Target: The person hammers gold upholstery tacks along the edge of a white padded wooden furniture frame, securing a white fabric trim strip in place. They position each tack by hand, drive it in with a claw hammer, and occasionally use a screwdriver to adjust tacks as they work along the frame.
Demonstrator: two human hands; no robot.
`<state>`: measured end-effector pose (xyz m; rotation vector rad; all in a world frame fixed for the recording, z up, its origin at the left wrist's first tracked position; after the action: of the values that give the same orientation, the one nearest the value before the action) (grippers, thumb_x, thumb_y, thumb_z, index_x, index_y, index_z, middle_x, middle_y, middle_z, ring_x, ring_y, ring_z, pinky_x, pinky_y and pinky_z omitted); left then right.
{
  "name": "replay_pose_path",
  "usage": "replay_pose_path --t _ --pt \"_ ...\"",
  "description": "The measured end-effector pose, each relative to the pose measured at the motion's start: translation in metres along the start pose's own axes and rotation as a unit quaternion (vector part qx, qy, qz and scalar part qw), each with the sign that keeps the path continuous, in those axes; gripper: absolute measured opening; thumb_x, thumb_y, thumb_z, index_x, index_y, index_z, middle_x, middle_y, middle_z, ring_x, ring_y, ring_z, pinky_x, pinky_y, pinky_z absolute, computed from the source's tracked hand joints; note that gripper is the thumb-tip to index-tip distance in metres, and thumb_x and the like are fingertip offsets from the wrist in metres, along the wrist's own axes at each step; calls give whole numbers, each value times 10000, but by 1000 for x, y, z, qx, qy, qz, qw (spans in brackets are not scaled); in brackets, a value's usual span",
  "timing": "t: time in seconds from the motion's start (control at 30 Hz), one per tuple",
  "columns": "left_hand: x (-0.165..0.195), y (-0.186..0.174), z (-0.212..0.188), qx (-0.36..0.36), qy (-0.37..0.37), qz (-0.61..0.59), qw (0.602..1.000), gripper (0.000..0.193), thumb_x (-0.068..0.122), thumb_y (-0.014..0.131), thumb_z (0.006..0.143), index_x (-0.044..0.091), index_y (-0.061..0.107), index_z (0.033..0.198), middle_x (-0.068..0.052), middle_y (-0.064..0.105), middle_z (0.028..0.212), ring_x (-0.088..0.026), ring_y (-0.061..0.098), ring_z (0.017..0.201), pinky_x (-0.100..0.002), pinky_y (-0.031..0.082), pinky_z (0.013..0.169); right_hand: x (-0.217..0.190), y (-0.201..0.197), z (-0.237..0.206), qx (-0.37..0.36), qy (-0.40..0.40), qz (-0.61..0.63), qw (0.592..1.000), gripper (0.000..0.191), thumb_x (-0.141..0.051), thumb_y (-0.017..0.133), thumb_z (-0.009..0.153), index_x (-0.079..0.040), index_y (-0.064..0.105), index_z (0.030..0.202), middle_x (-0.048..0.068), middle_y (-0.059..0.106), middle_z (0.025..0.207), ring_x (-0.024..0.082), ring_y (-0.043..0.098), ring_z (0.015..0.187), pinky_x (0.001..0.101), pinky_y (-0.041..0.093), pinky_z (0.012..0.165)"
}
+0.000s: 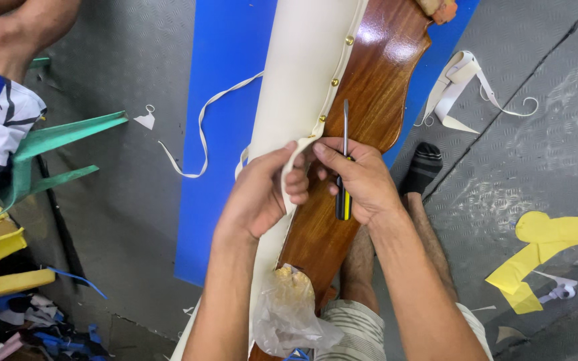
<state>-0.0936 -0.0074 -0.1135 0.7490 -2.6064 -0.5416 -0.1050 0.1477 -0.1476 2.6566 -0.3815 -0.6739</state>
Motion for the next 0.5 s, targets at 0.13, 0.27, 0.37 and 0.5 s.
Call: replay_pose_path --t 0.13,0.27,0.37,0.5 --pt "2 21 -18 174 62 382 905 289 277 575 1018 24 690 937 -61 670 687 -182 633 622 -324 507 596 5 3 -1 12 -23 -6 1000 199 -141 690 958 -7 722 1101 14 692 827 78 615 687 226 449 515" --pt "16 54 -44 267 392 646 598 253 140 713 876 4 697 1089 -171 663 987 -350 632 939 -439 502 777 11 2 -6 57 -24 -16 998 206 -117 670 941 -12 722 1111 10 715 849 83 635 682 235 439 499" --pt "23 62 -39 117 400 623 661 350 -43 600 905 -13 686 1243 -173 645 1094 -347 617 1051 -433 516 907 16 -2 -10 59 -22 48 997 215 -123 641 947 -24 696 1130 16 716 854 92 671 699 236 433 491" --pt "32 65 -19 23 328 711 621 282 -43 618 873 -14 707 1140 -189 654 1026 -376 625 981 -462 519 865 20 -5 -13 34 -59 78 995 224 -104 656 973 -1 689 1169 1 716 917 58 622 709 226 436 516"
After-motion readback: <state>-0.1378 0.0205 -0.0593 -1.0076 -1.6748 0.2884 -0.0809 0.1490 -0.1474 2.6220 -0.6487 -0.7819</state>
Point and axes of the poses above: each hand's wrist, its own z-axis towards the middle knuckle, its own y-axis out of the palm, x = y × z, the point moved 3 cm from there along z, towards the middle knuckle
